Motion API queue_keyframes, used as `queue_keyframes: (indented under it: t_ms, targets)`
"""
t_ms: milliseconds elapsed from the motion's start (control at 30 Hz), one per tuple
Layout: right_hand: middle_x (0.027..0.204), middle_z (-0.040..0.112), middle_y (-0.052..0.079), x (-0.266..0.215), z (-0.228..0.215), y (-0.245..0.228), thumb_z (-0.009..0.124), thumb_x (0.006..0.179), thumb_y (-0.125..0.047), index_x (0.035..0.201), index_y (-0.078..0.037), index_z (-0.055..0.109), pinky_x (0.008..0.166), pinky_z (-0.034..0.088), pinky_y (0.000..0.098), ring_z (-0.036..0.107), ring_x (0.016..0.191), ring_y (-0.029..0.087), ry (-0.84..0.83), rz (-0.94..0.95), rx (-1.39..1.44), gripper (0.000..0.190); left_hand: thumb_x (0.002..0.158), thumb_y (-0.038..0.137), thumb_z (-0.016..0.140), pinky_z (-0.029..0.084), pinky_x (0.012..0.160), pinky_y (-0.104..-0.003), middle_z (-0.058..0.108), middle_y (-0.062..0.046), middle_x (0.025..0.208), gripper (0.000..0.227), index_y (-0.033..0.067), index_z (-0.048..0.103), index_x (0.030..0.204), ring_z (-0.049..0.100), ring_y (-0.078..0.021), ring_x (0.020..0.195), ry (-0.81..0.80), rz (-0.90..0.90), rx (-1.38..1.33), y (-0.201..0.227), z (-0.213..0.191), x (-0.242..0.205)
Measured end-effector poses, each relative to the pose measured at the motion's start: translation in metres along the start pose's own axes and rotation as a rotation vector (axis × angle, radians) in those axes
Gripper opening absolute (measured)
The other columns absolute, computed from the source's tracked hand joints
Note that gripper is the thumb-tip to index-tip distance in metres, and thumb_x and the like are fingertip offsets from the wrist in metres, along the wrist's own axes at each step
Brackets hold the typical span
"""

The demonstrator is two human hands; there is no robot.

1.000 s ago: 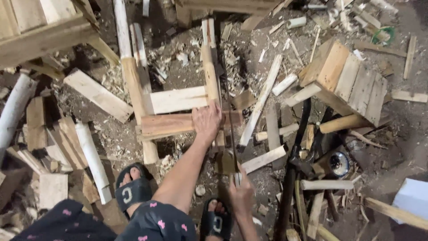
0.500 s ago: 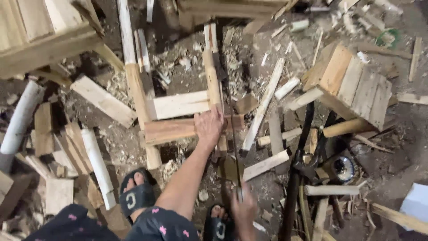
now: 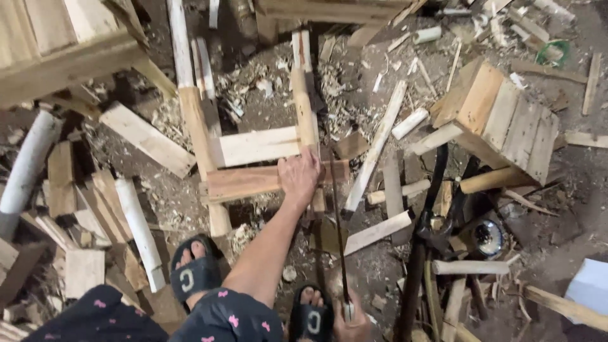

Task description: The person uses a hand saw to cut a small piece of wood that is clamped to a wooden frame. The person holds the wood steady with one hand while sawing with the other. After cutting, the person removes the sawn piece and inspects it.

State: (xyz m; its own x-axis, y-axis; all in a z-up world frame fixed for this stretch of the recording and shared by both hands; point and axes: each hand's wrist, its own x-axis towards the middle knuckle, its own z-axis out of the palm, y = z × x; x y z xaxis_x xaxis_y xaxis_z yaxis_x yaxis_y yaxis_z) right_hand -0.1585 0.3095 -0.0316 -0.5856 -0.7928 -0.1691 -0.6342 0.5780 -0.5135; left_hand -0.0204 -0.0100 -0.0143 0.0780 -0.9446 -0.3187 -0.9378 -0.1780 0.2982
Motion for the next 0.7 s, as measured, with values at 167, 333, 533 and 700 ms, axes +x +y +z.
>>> queue_keyframes:
  t_ms: [167,333,533,700]
  targets:
    - [0.094,0.071,0.009,0.072,-0.005,-0.096,0.056,0.084,-0.005,0.127,0.0,0.049,0.046,0.057,0.0214,0.062,0.051,0.011,-0.303,-0.288,0.142,0.044,0.1,0.036,0.023,0.035,0.066,-0.034,0.054,-0.003,0.063,0.027,0.0176,0.043,0.101,0.042,-0.0181,0.053,0.023,0.039,0.003,0.0,-0.005,-0.002]
    - [0.058,0.06,-0.003,0.037,-0.002,-0.061,0.061,0.083,-0.016,0.121,-0.015,0.059,0.042,0.045,0.0217,0.048,0.041,0.008,-0.227,-0.092,0.076,0.038,0.099,0.036,0.031,0.035,0.069,-0.034,0.057,-0.003,0.067,0.024,0.0183,0.047,0.101,0.046,-0.0191,0.057,0.066,0.023,-0.029,-0.001,0.004,0.004]
    - [0.06,0.061,-0.001,0.055,-0.006,-0.083,0.061,0.085,-0.024,0.123,-0.016,0.057,0.045,0.043,0.0188,0.052,0.048,0.008,-0.341,0.053,0.046,0.039,0.098,0.034,0.027,0.037,0.072,-0.037,0.061,-0.008,0.068,0.029,0.0155,0.048,0.1,0.051,-0.0223,0.057,0.069,0.014,-0.071,0.0,-0.003,-0.004]
    - [0.09,0.071,0.004,0.074,0.021,-0.079,0.06,0.085,-0.01,0.122,-0.008,0.056,0.054,0.057,0.0226,0.065,0.057,0.009,-0.139,-0.359,0.232,0.037,0.099,0.034,0.023,0.035,0.074,-0.037,0.058,-0.008,0.068,0.028,0.0166,0.045,0.101,0.048,-0.023,0.059,-0.021,0.002,-0.093,0.001,-0.013,-0.002]
